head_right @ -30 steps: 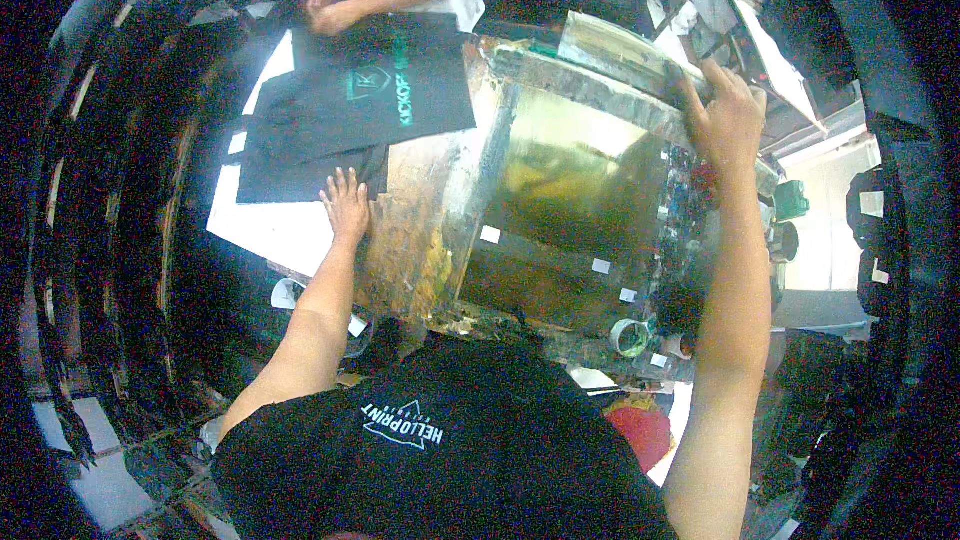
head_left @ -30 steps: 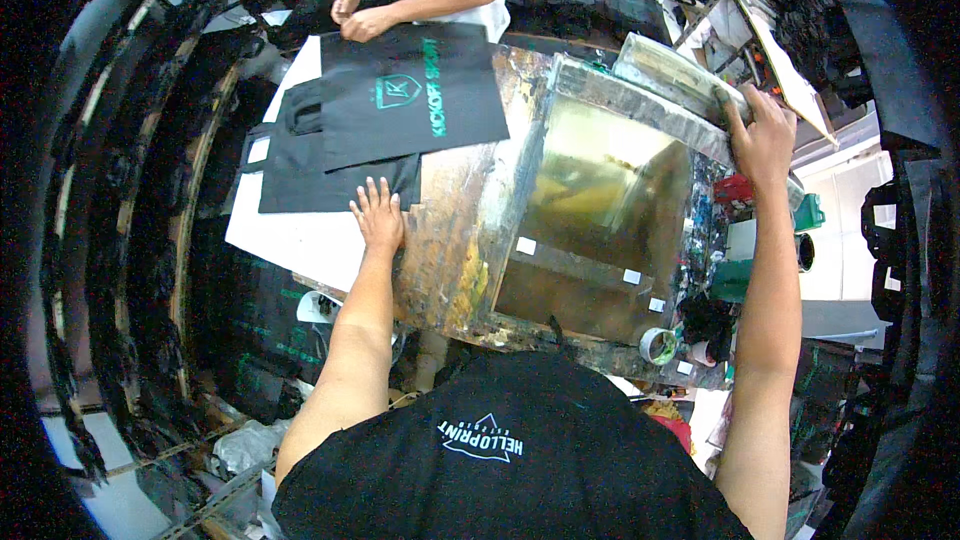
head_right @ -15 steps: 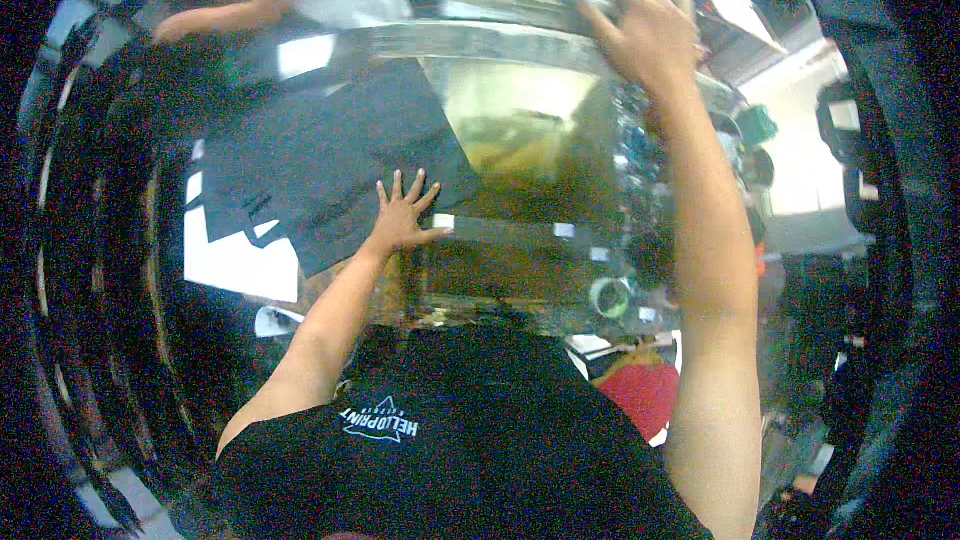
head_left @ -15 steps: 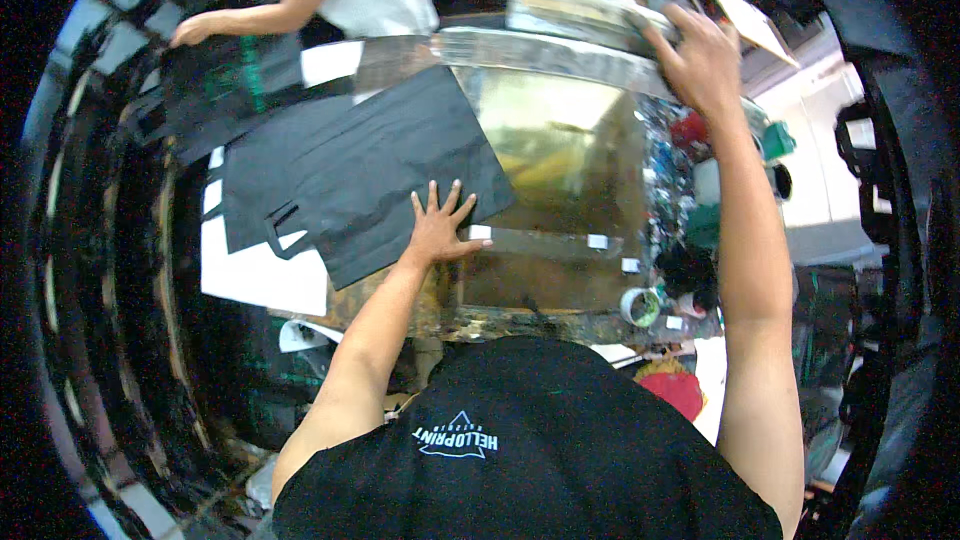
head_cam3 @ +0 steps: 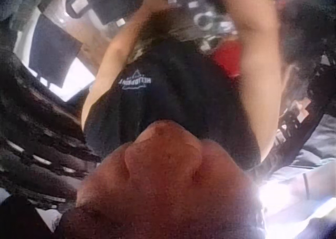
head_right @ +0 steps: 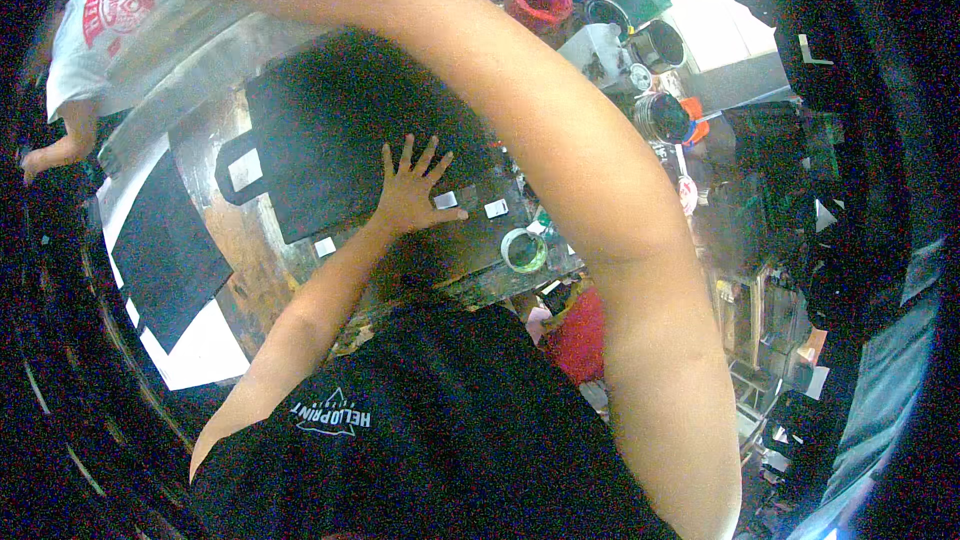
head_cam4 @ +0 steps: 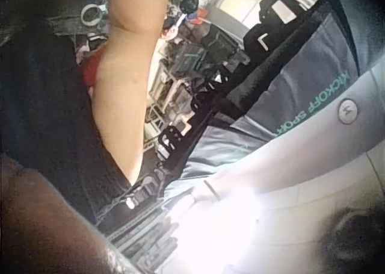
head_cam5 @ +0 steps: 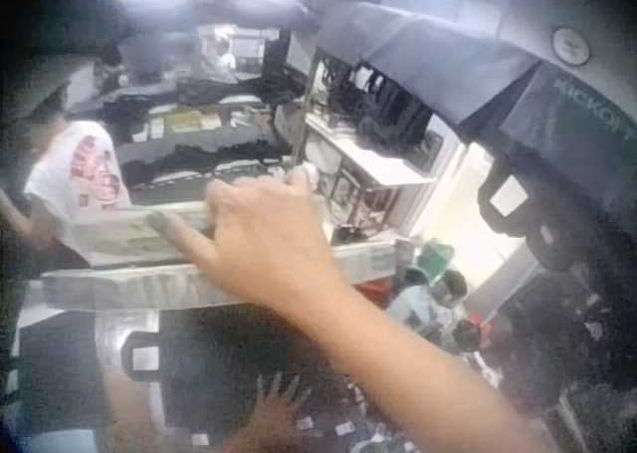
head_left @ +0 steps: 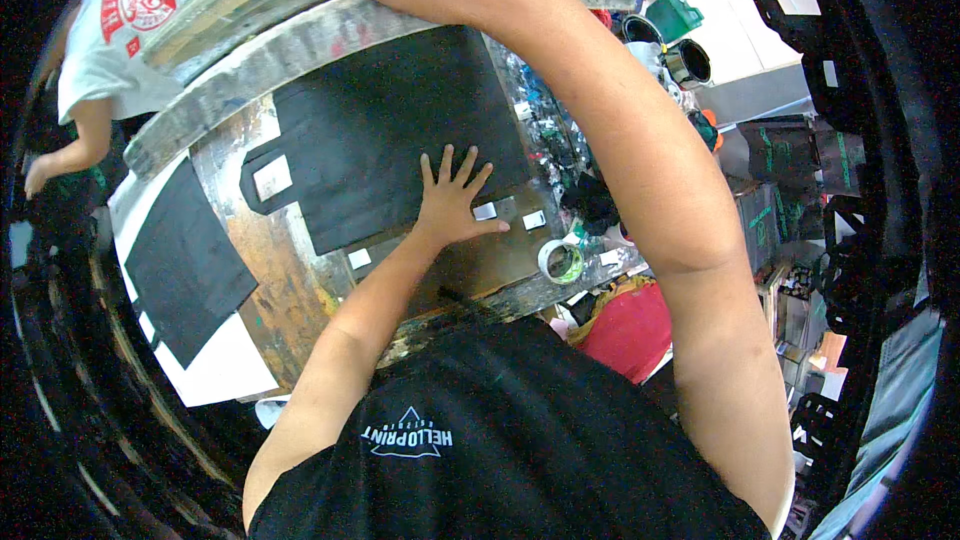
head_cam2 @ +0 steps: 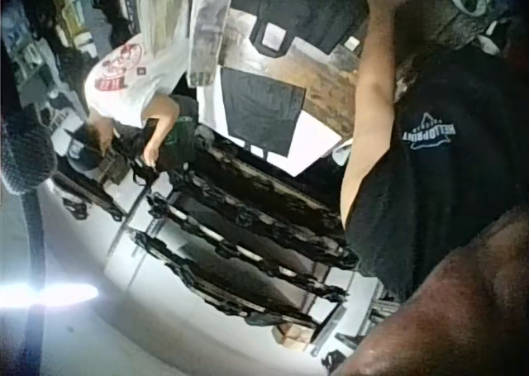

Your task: The person performs screen printing on black tote bags by applying green ink across a mesh frame with a squeegee, lifting the frame, and then passing the printed bag to an assistant.

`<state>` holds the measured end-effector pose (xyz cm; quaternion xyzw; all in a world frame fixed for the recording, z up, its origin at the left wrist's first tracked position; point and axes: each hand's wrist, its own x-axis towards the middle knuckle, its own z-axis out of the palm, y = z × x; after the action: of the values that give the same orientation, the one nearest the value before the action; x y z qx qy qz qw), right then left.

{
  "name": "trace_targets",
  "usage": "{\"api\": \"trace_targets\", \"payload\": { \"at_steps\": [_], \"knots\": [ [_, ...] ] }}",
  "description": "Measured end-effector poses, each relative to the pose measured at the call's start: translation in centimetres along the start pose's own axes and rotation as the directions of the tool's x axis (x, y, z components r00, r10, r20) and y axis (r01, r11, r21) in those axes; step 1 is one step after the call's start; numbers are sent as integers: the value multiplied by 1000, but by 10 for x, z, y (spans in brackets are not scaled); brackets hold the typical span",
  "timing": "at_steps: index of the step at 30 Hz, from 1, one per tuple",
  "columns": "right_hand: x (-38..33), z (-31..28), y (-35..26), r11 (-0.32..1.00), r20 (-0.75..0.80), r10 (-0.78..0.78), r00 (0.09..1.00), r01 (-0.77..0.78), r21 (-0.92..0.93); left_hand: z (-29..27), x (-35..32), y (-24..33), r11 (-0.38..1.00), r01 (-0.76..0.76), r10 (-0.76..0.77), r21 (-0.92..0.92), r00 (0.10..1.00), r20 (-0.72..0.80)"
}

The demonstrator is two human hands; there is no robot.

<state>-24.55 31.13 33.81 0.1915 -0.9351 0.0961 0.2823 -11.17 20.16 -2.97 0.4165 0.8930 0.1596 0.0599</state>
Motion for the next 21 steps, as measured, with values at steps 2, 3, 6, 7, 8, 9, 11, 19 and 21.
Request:
{"api": "trace_targets", "payload": {
  "at_steps": [2, 3, 6, 7, 8, 9, 11, 19, 21],
  "knots": [
    [5, 1, 3, 995, 13, -8, 1000, 6, 98, 2, 1, 5, 1000, 2, -2, -8, 1000, -11],
    [8, -1, 1, 989, 18, -17, 1000, 14, 148, 2, 1, 9, 1000, 6, -6, -18, 1000, -7],
    [4, 0, -3, 999, -31, 8, 999, -7, 52, 3, 0, 17, 999, 20, -20, -39, 1000, 0],
    [3, -1, -4, 998, 1, 21, 1000, -21, 60, 6, -3, 18, 999, 23, -23, -41, 1000, 8],
    [3, -6, -7, 997, 32, 33, 999, -35, 65, 2, -6, 20, 999, 26, -26, -41, 1000, 15],
    [3, -11, -10, 996, 63, 46, 997, -50, 69, -1, -8, 23, 996, 61, -62, -62, 998, -6],
    [4, -8, -9, 999, 55, 30, 998, -28, -40, -13, -13, 27, 987, 127, -132, -99, 990, -46],
    [-110, 21, -25, 984, 143, -46, 989, 70, -164, -232, -145, -3, -352, -571, -656, -741, 715, -240],
    [-157, 27, -45, 992, 385, 11, 923, 38, -118, -220, -179, 4, -560, -488, -683, -670, 729, 40]
  ]
}}
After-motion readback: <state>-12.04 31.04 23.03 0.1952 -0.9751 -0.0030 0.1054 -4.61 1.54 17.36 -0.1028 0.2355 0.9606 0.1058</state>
